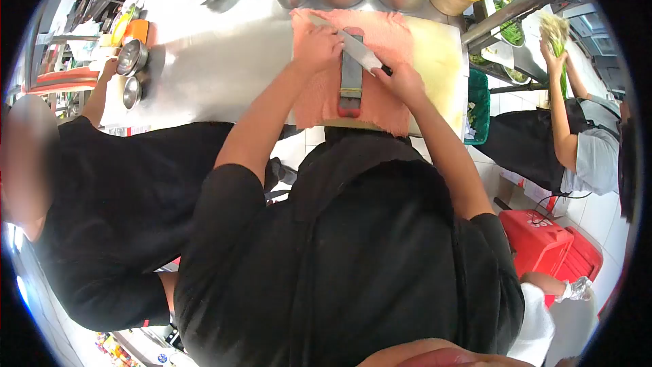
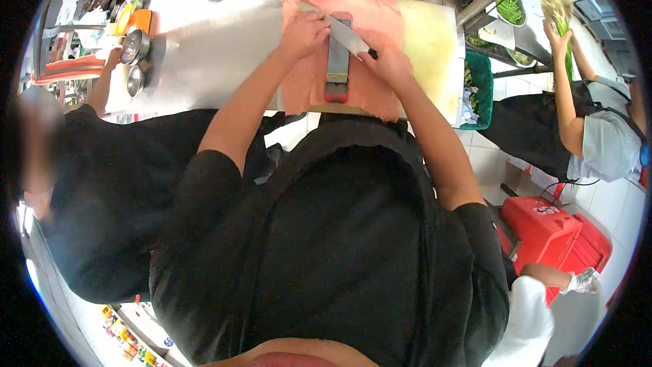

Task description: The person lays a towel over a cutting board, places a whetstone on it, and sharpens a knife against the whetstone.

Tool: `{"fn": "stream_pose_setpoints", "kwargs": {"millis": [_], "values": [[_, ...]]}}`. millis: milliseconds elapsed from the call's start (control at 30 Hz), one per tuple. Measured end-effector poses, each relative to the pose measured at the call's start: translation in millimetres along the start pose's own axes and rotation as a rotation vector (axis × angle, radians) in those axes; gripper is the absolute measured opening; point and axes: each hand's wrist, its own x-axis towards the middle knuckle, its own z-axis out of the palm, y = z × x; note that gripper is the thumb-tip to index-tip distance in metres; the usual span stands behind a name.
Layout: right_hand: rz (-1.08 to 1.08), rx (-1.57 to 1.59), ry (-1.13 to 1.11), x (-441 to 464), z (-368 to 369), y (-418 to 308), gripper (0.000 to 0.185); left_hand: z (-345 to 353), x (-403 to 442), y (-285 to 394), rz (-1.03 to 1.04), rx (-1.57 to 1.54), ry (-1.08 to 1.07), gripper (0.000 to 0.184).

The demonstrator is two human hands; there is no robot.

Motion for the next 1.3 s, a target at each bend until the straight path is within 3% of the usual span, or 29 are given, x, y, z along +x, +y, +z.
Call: {"fn": "stream_pose_setpoints", "kwargs": {"millis": [100,200,300,400,500,600,700,800,900,1000,1100,1200,1300], "values": [[0.06,-0.046,-0.114,0,2,-1,0.056,0,-3,-2,0.0,0.007,-0.127,0.027],[0.052,-0.043,-0.133,-39,-13,-8,0.055,-8,-34,34,0.021,-0.13,0.06,0.028],[0.03,0.018,-0.126,-23,1,11,0.057,14,-36,24,0.045,-0.106,0.242,0.024],[-0.23,0.084,0.219,10,16,5,0.056,9,-15,-5,0.031,0.018,0.199,0.025],[-0.029,0.048,0.019,19,3,-14,0.056,-5,-6,-11,-0.05,0.005,0.084,0.031],[0.067,0.008,-0.129,-4,-5,-15,0.055,-13,-14,10,-0.077,0.049,-0.192,0.032],[0.063,-0.036,-0.107,-13,-1,-3,0.056,-3,-38,25,-0.032,-0.008,0.082,0.032],[-0.111,0.04,0.018,8,-1,-3,0.057,1,-22,6,-0.072,0.087,0.01,0.033],[-0.084,0.0,0.022,30,-1,-13,0.057,-10,-5,-10,-0.116,0.061,0.041,0.033],[-0.163,0.019,0.086,25,13,-2,0.058,-15,-5,-8,-0.117,0.026,-0.108,0.033],[-0.015,0.018,-0.074,-2,0,-16,0.058,-2,-27,2,-0.062,0.027,0.011,0.031],[-0.002,0.033,-0.107,14,1,-13,0.059,4,-26,-6,-0.069,0.057,0.053,0.032],[-0.08,0.044,0.007,32,-1,-22,0.06,-11,-2,-17,-0.165,0.034,-0.046,0.033]]}}
